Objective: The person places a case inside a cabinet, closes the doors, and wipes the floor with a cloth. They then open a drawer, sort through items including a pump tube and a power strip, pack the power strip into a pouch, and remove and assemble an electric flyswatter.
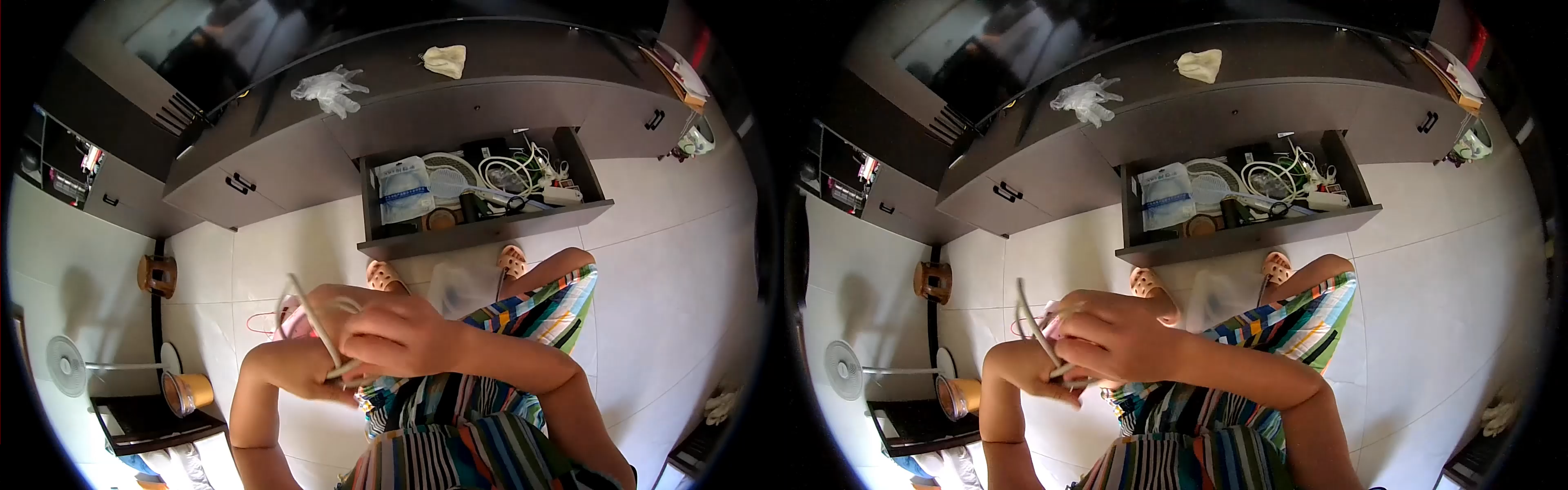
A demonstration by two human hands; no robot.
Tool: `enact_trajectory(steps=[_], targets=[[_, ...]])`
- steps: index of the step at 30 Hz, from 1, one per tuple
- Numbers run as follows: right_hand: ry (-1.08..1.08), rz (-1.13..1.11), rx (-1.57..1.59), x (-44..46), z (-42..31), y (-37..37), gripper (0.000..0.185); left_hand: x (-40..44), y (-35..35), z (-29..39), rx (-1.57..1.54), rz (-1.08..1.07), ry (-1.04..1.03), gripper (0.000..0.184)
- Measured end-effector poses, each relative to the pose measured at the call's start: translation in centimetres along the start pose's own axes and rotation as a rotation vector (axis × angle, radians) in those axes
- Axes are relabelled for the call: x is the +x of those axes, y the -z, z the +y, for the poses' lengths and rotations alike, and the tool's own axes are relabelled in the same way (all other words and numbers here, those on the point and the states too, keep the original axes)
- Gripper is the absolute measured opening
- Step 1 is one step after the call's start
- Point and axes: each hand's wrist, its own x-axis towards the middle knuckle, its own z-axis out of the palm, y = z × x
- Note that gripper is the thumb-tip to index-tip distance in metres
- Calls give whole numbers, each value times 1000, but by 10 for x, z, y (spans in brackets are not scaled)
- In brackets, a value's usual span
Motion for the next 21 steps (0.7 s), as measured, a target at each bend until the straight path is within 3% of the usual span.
enact_trajectory(steps=[3,4,7,8,10,11,12,13,15,16,19,21], targets=[[-131,43,206,25,-1,11,63,8,-1,-8,-346,-243,-299,28],[-187,-85,281,26,4,12,80,15,2,-4,-366,-282,-354,25],[-408,-123,760,11,24,7,84,15,16,-18,-323,-210,-501,26],[-658,-162,959,6,24,15,88,6,14,-27,-421,-27,-419,27],[-827,-64,1114,-22,27,1,93,-4,3,-25,-732,637,-219,23],[-912,-15,1190,-36,26,-8,96,1,7,-26,-707,749,-132,19],[-762,72,1018,-45,20,-18,102,8,7,-31,-750,872,-101,18],[-830,59,1001,-51,19,-23,102,18,6,-37,-788,999,-69,17],[-963,40,966,-61,19,-30,102,39,-2,-47,-866,1186,-117,17],[-937,178,959,-61,15,-32,96,49,-7,-52,-904,1279,-138,17],[-1056,-11,830,-72,28,-25,92,80,-19,-69,-842,1498,-142,19],[-1071,64,764,-83,38,-31,88,98,-22,-76,-917,1448,-224,23]])
